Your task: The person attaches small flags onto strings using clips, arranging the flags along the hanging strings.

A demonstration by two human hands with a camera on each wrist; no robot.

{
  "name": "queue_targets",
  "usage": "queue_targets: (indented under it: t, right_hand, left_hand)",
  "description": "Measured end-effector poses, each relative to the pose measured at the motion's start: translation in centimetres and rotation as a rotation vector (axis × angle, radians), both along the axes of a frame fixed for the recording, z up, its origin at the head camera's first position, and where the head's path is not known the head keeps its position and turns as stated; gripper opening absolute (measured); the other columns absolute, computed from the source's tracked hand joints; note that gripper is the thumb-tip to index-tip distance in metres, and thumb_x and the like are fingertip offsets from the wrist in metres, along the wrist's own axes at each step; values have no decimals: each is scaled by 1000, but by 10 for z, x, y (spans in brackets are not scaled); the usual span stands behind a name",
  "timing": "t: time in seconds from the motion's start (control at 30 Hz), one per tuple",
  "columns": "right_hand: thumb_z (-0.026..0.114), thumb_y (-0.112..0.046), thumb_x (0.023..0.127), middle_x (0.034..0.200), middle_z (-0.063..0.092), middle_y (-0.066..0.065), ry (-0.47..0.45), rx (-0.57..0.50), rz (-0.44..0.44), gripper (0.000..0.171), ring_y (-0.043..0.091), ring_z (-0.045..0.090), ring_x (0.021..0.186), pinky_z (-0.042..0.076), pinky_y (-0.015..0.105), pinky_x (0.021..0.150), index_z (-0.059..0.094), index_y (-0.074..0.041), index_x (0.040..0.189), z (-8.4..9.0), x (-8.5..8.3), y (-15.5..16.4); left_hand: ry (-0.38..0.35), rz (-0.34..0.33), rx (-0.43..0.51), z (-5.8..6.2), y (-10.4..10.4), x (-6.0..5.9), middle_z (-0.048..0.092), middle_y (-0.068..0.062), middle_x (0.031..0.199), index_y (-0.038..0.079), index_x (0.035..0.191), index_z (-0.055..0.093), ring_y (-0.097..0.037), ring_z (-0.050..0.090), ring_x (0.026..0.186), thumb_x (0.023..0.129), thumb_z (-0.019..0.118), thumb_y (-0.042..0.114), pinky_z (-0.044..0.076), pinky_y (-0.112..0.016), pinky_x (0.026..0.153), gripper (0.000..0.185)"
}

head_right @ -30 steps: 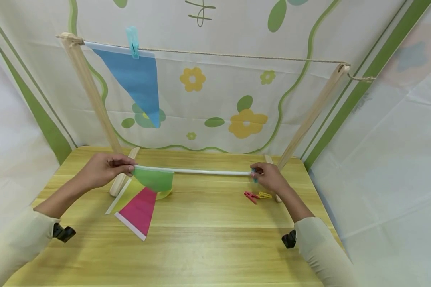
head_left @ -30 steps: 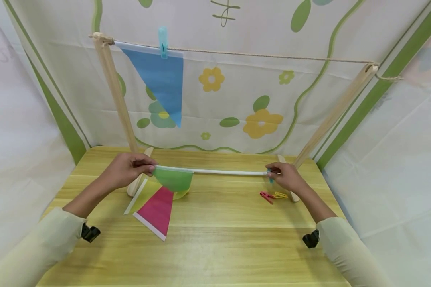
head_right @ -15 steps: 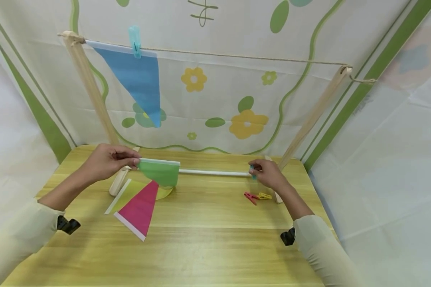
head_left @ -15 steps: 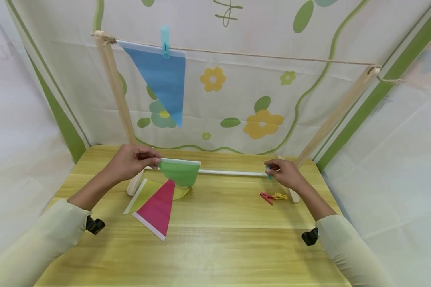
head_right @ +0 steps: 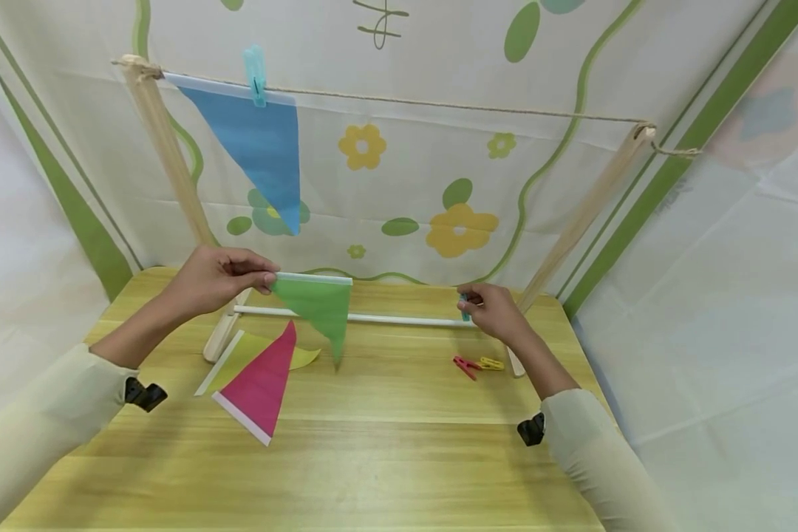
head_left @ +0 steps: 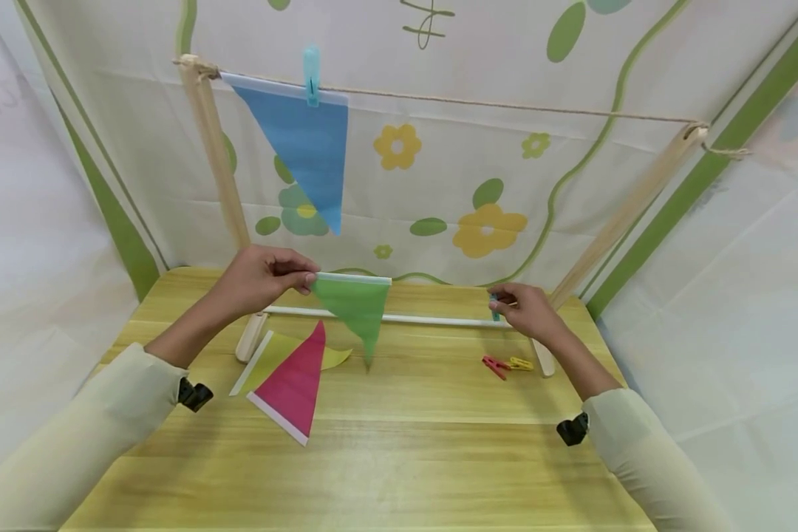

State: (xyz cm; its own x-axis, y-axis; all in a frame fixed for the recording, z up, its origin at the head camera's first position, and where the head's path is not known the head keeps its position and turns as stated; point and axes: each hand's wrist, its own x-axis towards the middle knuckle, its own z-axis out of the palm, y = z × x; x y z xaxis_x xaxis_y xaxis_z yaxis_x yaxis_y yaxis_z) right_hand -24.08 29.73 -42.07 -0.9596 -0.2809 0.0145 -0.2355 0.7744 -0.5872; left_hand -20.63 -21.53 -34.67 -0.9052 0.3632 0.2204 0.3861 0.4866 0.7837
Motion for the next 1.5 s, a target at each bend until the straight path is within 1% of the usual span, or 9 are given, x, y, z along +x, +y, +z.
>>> queue_targets:
  t: [0.13, 0.3, 0.43, 0.57, 0.73, 0.8, 1.03, 1.3, 1.5]
  right_hand:
    - [66, -19, 117, 136, 76, 25, 7, 11, 3, 41, 45, 74, 127, 65, 61, 105, 67, 0, 152, 8, -2, -2]
    - [65, -18, 117, 137, 76, 26, 27, 25, 8, 40, 46, 74, 127, 64, 62, 105, 67, 1, 152, 17, -3, -5]
    - [65, -19, 117, 139, 76, 25, 33, 16, 8, 40, 45, 74, 128, 64, 62, 105, 66, 0, 153, 21, -3, -7]
    - [64, -20, 118, 140, 76, 25, 37, 9, 11, 41, 45, 74, 129, 64, 62, 106, 66, -1, 153, 23, -3, -8]
    - [63, -22, 118, 140, 76, 24, 56, 12, 16, 40, 45, 74, 129, 64, 62, 106, 67, -1, 153, 24, -3, -11]
    - [63, -22, 118, 139, 76, 24, 63, 10, 16, 40, 46, 74, 128, 64, 63, 106, 67, -1, 153, 25, -3, -12]
    - [64, -21, 118, 137, 75, 24, 78, 0, 13, 40, 46, 74, 127, 63, 63, 108, 67, -1, 153, 33, -6, -13]
    - [65, -21, 117, 138, 75, 25, 97, -5, 14, 40, 46, 75, 126, 64, 62, 105, 67, 0, 152, 45, -9, -15]
    - [65, -20, 117, 139, 75, 26, 107, -11, 18, 40, 45, 75, 125, 65, 62, 105, 67, 0, 152, 54, -10, -17]
  left_hand:
    - [17, -17, 23, 4, 5, -3, 87, -14, 104, 5, 121, 86, -5, 82, 84, 109, 77, 12, 68, -22, 81, 16]
    - [77, -33, 47, 9, 9, -9, 87, -17, 102, 2, 119, 85, -4, 82, 81, 108, 77, 7, 68, -21, 80, 15]
    - [97, -22, 41, 16, 13, -11, 87, -17, 102, 3, 118, 86, -7, 83, 82, 108, 78, 8, 68, -21, 79, 14]
    - [101, -17, 23, 23, 17, -12, 87, -16, 103, 4, 117, 87, -6, 83, 82, 107, 79, 10, 68, -21, 78, 14]
    - [121, -44, 47, 31, 21, -17, 87, -18, 105, 3, 120, 86, -17, 86, 85, 108, 78, 9, 68, -22, 78, 16]
    - [136, -52, 58, 33, 23, -19, 87, -19, 105, 2, 120, 86, -18, 86, 85, 108, 78, 8, 68, -22, 78, 16]
    - [176, -62, 68, 37, 25, -23, 87, -17, 101, 3, 118, 87, -8, 83, 82, 108, 78, 9, 67, -21, 76, 14]
    - [182, -69, 109, 39, 29, -28, 86, -20, 100, 1, 116, 86, -8, 83, 81, 108, 77, 8, 68, -21, 77, 13]
    - [202, -75, 132, 47, 34, -32, 84, -22, 101, -3, 117, 83, -7, 82, 81, 108, 76, 3, 69, -23, 79, 13]
